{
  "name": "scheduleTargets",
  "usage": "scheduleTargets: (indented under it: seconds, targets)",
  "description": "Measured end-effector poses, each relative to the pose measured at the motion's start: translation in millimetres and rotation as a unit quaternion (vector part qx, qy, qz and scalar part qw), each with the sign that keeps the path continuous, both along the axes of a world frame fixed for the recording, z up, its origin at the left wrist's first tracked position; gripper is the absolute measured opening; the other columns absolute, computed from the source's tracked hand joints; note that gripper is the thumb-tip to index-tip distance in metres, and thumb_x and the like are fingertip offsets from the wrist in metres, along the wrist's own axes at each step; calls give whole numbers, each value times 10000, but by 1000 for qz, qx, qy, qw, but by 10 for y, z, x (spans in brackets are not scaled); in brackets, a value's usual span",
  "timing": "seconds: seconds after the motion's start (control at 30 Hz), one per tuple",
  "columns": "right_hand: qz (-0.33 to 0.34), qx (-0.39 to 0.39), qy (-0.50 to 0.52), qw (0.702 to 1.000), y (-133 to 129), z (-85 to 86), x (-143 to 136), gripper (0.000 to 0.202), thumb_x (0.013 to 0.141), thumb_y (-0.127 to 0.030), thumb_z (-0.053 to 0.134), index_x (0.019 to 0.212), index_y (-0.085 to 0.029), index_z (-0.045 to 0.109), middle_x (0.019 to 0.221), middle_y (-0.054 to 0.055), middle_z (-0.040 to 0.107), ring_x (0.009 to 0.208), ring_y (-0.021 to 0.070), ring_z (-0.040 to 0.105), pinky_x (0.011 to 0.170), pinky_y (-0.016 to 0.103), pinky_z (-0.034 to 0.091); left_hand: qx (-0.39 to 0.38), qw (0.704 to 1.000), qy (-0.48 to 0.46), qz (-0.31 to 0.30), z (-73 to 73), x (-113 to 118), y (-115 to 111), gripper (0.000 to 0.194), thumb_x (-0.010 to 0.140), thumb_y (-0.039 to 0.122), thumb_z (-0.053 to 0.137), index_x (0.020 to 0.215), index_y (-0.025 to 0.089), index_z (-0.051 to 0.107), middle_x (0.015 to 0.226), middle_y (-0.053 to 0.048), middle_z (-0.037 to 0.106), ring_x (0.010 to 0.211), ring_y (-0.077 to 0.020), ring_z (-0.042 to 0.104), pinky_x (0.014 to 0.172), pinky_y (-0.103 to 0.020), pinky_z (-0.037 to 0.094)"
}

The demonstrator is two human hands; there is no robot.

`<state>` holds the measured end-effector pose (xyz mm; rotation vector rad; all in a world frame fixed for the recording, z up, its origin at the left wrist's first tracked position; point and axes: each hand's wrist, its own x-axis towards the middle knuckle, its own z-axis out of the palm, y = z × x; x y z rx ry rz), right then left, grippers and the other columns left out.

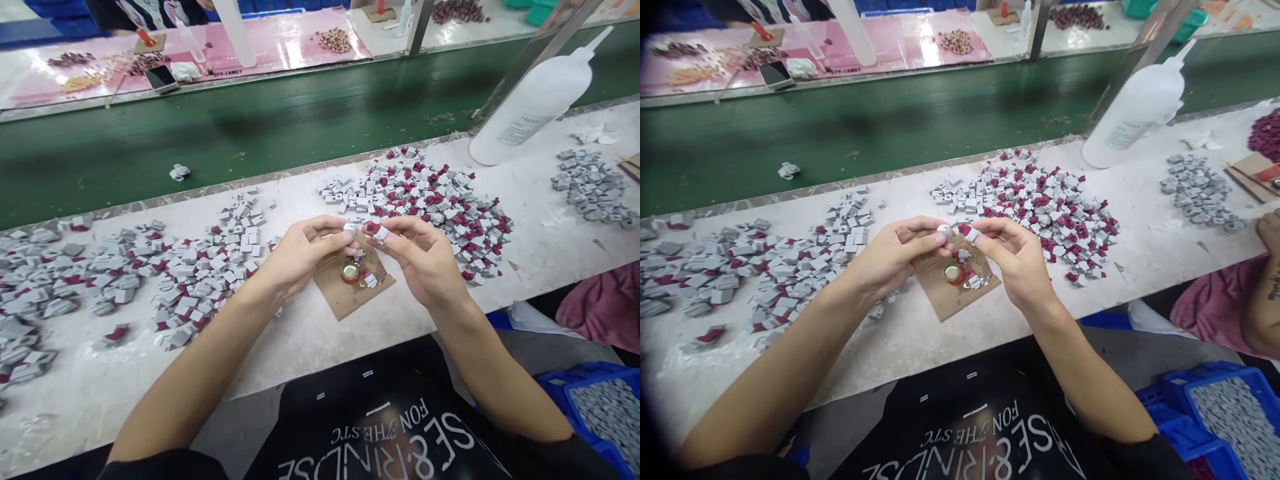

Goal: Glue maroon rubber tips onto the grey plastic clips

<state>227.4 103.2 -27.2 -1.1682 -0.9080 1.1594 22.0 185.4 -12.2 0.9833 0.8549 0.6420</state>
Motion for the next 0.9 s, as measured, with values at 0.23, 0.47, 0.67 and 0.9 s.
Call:
scheduleTargets:
  seconds: [0.23, 0.47, 0.67, 0.9]
  targets:
    - [6, 7, 59, 998, -6, -13, 52, 228, 838, -423, 983, 991, -308, 858, 1055, 14, 821, 1048, 259, 799, 1078, 512, 660, 34, 997, -52, -37, -13, 97, -70, 372, 842, 367, 1008, 1073, 160, 801, 901, -60, 833, 853, -187, 806, 890, -346, 671]
    - [-13, 13, 27, 999, -25, -15, 32, 186, 851, -404, 967, 974, -295, 879, 1023, 23, 835, 1002, 241, 786, 1013, 457, 673, 43, 997, -50, -46, -41, 112, -90, 363, 851, 356, 1002, 1082, 168, 794, 903, -55, 842, 863, -191, 812, 829, -312, 674]
    - [-6, 26, -30, 999, -63, 14, 36, 114, 910, -344, 926, 1005, -288, 898, 1026, 35, 872, 961, 240, 827, 894, 404, 717, 92, 995, -17, -45, -39, 90, -82, 341, 864, 358, 981, 1085, 171, 801, 913, -57, 848, 868, -198, 827, 822, -304, 673]
    - [23, 13, -43, 999, -97, 36, 91, 126, 876, -278, 956, 996, -272, 917, 1016, 41, 876, 979, 232, 843, 917, 376, 725, 140, 987, 30, -66, 48, 76, -141, 214, 900, 276, 919, 1040, 173, 794, 882, -61, 855, 811, -212, 839, 764, -317, 690]
